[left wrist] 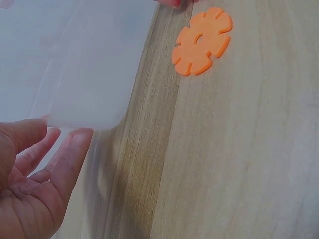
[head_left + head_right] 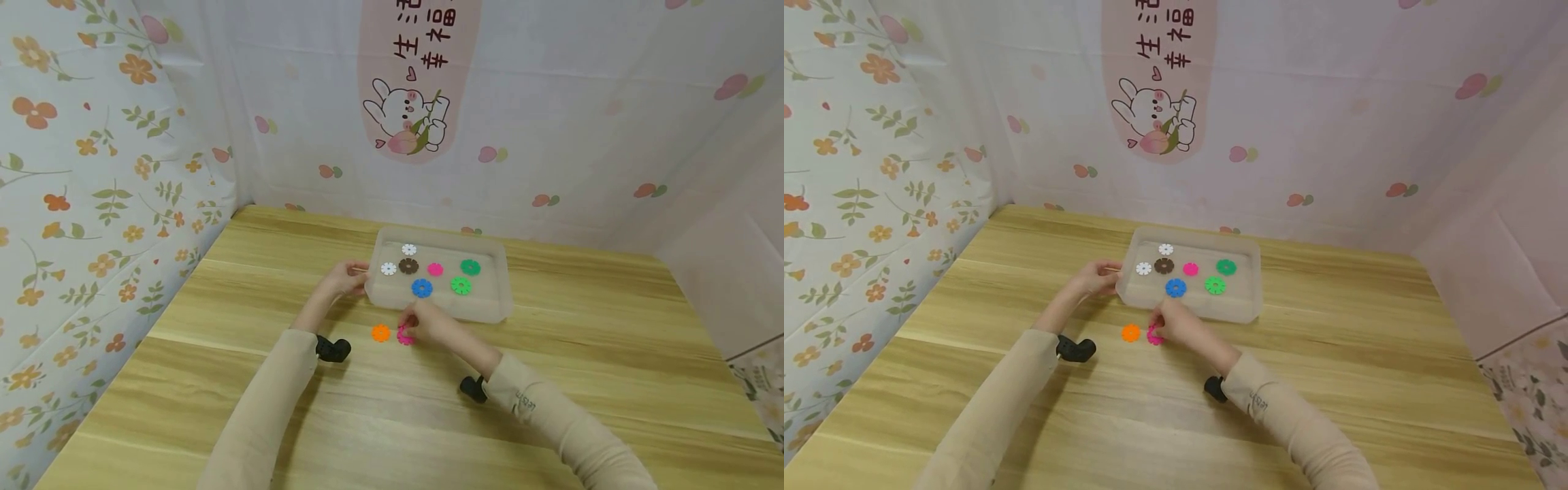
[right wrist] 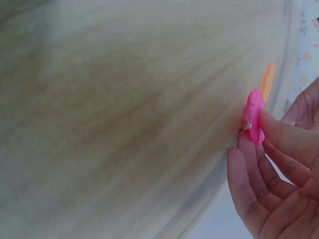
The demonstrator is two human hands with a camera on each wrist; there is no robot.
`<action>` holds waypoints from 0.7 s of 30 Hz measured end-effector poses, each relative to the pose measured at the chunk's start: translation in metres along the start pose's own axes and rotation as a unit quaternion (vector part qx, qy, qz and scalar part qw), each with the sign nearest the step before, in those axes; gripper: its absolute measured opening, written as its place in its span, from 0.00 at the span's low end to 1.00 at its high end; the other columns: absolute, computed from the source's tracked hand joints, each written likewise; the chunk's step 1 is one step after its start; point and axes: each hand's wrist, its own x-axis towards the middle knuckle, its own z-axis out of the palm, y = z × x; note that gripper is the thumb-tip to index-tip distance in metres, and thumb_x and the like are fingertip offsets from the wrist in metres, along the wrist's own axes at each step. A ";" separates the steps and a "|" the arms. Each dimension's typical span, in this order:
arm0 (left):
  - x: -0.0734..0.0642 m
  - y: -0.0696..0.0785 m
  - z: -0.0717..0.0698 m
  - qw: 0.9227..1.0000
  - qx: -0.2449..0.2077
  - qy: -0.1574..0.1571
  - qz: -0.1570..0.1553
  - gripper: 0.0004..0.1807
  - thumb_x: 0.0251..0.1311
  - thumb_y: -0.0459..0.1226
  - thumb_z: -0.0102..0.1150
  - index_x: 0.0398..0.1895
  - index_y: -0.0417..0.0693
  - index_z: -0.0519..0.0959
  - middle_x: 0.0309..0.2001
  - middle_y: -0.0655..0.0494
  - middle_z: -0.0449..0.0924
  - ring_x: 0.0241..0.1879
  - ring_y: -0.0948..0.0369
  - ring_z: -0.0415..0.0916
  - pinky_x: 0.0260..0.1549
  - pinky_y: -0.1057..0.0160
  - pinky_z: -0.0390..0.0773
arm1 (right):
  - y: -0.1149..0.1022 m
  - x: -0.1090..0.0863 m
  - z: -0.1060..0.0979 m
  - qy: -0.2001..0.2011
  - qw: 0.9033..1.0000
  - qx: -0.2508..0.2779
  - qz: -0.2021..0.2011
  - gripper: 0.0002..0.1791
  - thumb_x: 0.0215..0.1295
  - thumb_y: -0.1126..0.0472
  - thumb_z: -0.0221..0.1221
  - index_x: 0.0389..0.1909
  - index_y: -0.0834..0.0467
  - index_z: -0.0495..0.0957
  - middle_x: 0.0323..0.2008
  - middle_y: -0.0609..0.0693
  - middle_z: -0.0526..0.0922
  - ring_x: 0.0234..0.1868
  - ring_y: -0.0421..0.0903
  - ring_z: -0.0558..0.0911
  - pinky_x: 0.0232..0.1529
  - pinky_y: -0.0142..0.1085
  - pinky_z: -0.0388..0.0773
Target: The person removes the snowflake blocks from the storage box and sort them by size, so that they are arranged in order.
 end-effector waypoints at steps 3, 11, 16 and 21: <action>0.021 -0.021 -0.009 1.000 -0.015 -0.007 0.001 0.29 0.43 0.49 0.69 0.51 0.53 0.74 0.45 0.48 0.78 0.37 0.57 0.80 0.33 0.58 0.83 | -0.001 -0.001 0.001 0.013 1.000 -0.003 -0.004 0.06 0.49 0.72 0.64 0.31 0.63 0.81 0.29 0.52 0.82 0.30 0.41 0.76 0.34 0.28 0.78; 0.014 -0.013 -0.002 1.000 0.014 0.018 -0.013 0.24 0.57 0.39 0.59 0.58 0.46 0.69 0.51 0.42 0.75 0.42 0.53 0.79 0.36 0.55 0.82 | 0.000 -0.004 0.004 0.043 0.999 -0.013 -0.031 0.07 0.47 0.72 0.65 0.30 0.64 0.80 0.29 0.53 0.82 0.30 0.41 0.77 0.33 0.27 0.78; -0.004 0.001 0.001 1.000 0.000 -0.001 0.001 0.24 0.54 0.41 0.62 0.56 0.48 0.71 0.48 0.44 0.77 0.39 0.55 0.79 0.33 0.58 0.83 | 0.001 -0.005 0.004 0.046 0.998 -0.007 -0.030 0.08 0.47 0.71 0.66 0.29 0.63 0.79 0.27 0.52 0.81 0.28 0.41 0.75 0.32 0.27 0.77; -0.037 0.030 0.011 1.000 0.003 0.000 0.006 0.23 0.54 0.42 0.63 0.54 0.46 0.72 0.46 0.45 0.77 0.38 0.56 0.80 0.33 0.60 0.83 | 0.001 -0.006 0.001 0.037 0.999 0.004 -0.040 0.08 0.48 0.69 0.66 0.30 0.64 0.79 0.25 0.51 0.80 0.27 0.40 0.74 0.30 0.26 0.76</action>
